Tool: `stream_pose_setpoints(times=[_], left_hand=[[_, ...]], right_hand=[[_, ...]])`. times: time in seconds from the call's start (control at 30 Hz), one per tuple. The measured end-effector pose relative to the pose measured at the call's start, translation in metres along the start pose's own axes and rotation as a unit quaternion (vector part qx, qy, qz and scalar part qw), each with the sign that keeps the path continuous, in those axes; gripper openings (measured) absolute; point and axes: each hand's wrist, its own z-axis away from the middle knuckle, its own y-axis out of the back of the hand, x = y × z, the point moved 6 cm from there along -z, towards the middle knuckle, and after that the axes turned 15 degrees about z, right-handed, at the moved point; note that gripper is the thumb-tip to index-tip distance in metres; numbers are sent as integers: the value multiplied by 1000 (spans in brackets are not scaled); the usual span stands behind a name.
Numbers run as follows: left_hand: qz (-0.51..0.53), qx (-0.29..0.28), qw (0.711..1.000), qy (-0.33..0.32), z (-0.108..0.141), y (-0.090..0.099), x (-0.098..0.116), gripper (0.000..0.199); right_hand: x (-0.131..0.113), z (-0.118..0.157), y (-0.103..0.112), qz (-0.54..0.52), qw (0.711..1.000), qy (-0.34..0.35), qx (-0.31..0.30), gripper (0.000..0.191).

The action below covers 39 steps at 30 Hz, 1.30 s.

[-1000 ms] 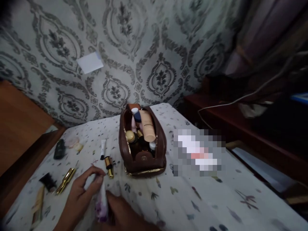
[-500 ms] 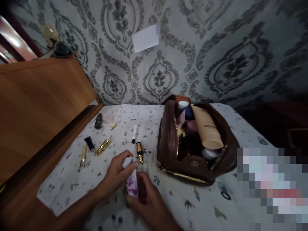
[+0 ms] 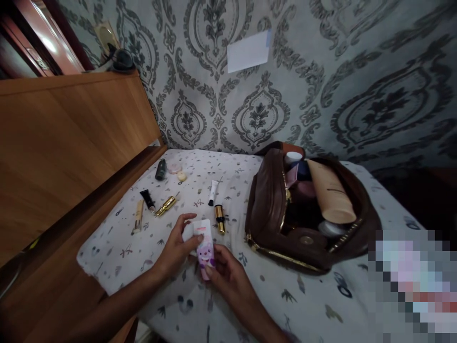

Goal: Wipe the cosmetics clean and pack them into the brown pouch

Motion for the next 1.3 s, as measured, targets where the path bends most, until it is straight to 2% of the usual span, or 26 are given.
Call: stream_pose_setpoints(times=[0.1,0.27,0.43,0.6,0.77,0.83,0.87,0.93,1.0,1.07,1.1,1.17,1.3], left_hand=[[59,10,997,54,2,2,-12,57],[59,-17,998,24,-1,8,-7,53],[12,-40,999,-19,-7,26,7,49],[-28,-41,998,-33,-13,43,12,47],[-166,-64,981,-79,-16,54,22,44],[-265,-38,956,-123,-17,65,34,39],[-322,-15,934,-153,-19,72,43,36],[-450,36,869,-203,-21,85,63,31],[-567,88,795,-197,-26,98,80,29],[-647,128,738,-145,-32,110,90,29],[-670,139,720,-116,-35,115,93,31],[-691,147,704,-71,-39,119,95,35],[-694,161,702,-11,-44,122,91,48]], right_hand=[[-3,-4,-5,-10,1000,6,1,49],[-14,-22,-13,-19,999,31,13,44],[-16,-51,-24,-10,999,40,34,46],[-11,-68,-37,-25,997,43,55,45],[-9,-71,-36,-41,996,21,83,46],[-5,-71,-33,-48,995,0,91,53],[-3,-71,-31,-51,994,-10,96,57],[1,-70,-28,-48,993,-24,108,64],[2,-69,-26,-25,992,-15,124,63],[-1,-69,-24,13,990,12,141,56],[-3,-68,-23,34,988,24,150,52],[-6,-67,-21,78,983,41,161,43],[-12,-62,-18,181,971,41,148,27]])
